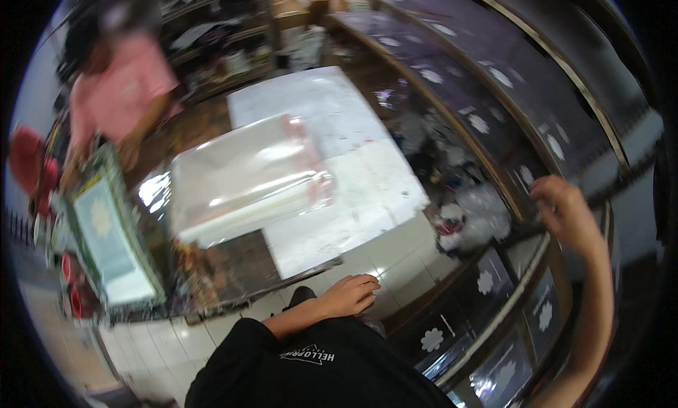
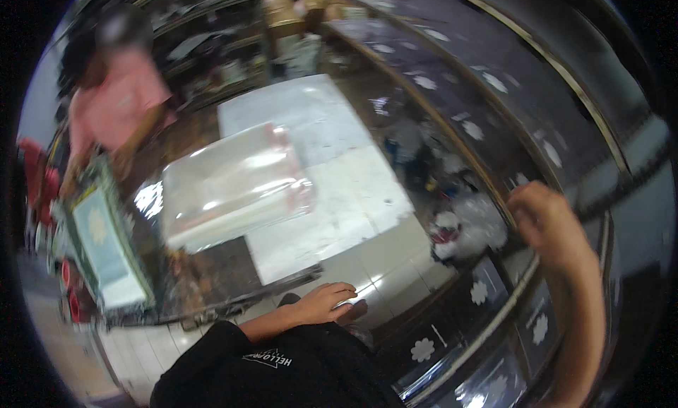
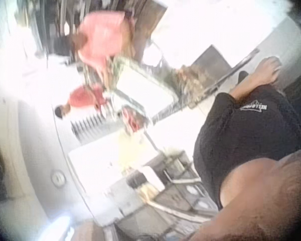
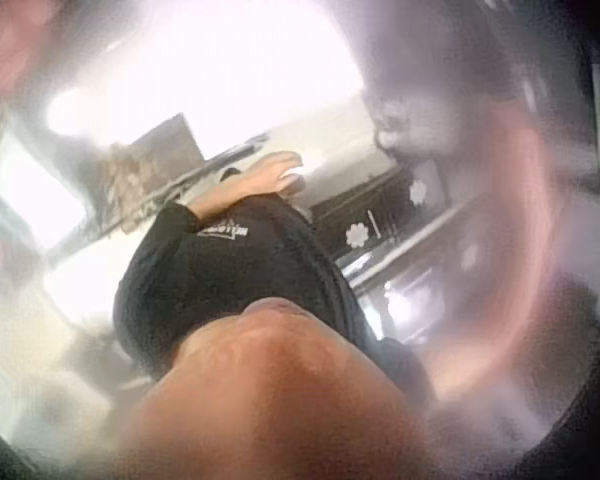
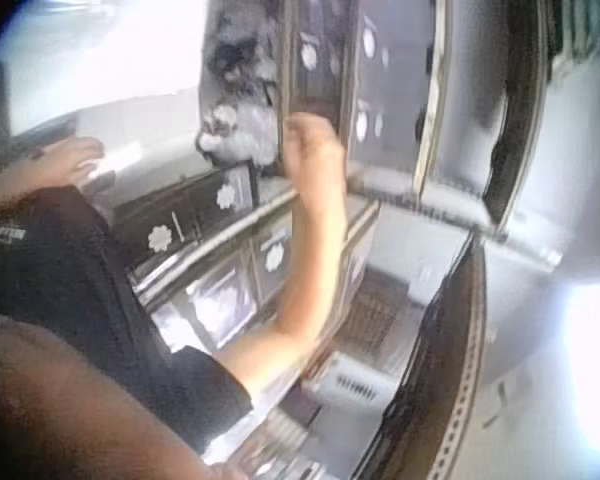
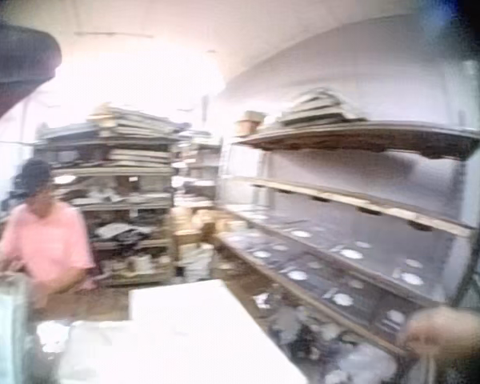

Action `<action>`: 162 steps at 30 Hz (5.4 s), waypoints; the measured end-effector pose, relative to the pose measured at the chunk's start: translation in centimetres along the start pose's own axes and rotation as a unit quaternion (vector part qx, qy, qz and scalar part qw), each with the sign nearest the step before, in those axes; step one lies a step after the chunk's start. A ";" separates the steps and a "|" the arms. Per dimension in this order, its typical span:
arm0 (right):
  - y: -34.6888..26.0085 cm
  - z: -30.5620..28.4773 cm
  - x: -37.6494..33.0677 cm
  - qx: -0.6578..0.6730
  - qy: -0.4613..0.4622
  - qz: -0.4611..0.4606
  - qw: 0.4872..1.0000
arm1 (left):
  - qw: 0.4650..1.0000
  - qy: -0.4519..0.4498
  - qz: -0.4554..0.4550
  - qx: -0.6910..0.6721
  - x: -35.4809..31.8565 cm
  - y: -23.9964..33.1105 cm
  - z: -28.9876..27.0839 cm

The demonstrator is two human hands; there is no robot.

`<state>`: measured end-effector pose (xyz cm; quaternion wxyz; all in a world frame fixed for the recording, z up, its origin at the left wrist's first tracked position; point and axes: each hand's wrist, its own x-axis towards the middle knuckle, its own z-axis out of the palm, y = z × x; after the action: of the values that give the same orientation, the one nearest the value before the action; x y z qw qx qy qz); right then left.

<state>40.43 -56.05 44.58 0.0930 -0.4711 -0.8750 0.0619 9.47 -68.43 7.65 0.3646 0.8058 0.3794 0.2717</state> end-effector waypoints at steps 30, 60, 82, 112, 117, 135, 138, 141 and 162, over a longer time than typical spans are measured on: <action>-7.6 68.4 -23.4 0.533 -0.078 0.491 0.685 | 0.937 0.226 -0.164 0.211 -22.3 -5.1 -8.5; -20.1 36.3 -2.1 0.843 -0.050 0.140 0.518 | 0.896 0.135 -0.019 0.423 -11.5 3.5 -9.4; -11.3 -8.7 -16.6 0.251 0.089 0.308 0.913 | 0.925 0.131 0.348 0.080 -5.1 10.2 -7.6; -4.7 -8.2 -65.3 0.113 0.209 0.805 0.544 | 0.965 -0.201 0.146 0.079 -3.0 -1.5 10.0; -3.4 -7.8 -66.0 0.112 0.235 0.783 0.565 | 0.964 -0.210 0.140 0.084 -2.7 -2.1 10.1; -1.3 -7.2 -67.8 0.033 0.165 0.770 0.616 | 0.964 -0.211 0.135 0.085 -4.3 -3.0 10.4; -0.7 -6.8 -69.3 0.003 0.141 0.769 0.623 | 0.964 -0.220 0.122 0.091 -4.4 -2.6 10.3; 0.0 -6.6 -71.0 -0.006 0.131 0.763 0.633 | 0.964 -0.217 0.126 0.087 -4.8 -2.8 10.5; -1.5 -8.7 -65.0 -0.320 -0.094 0.621 0.709 | 0.961 -0.227 0.137 0.072 -8.6 -2.9 9.4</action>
<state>76.16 -110.98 46.57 -0.2052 -0.9016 -0.3566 -0.1337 10.11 -77.68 -1.52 0.3418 0.9146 0.1909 0.1008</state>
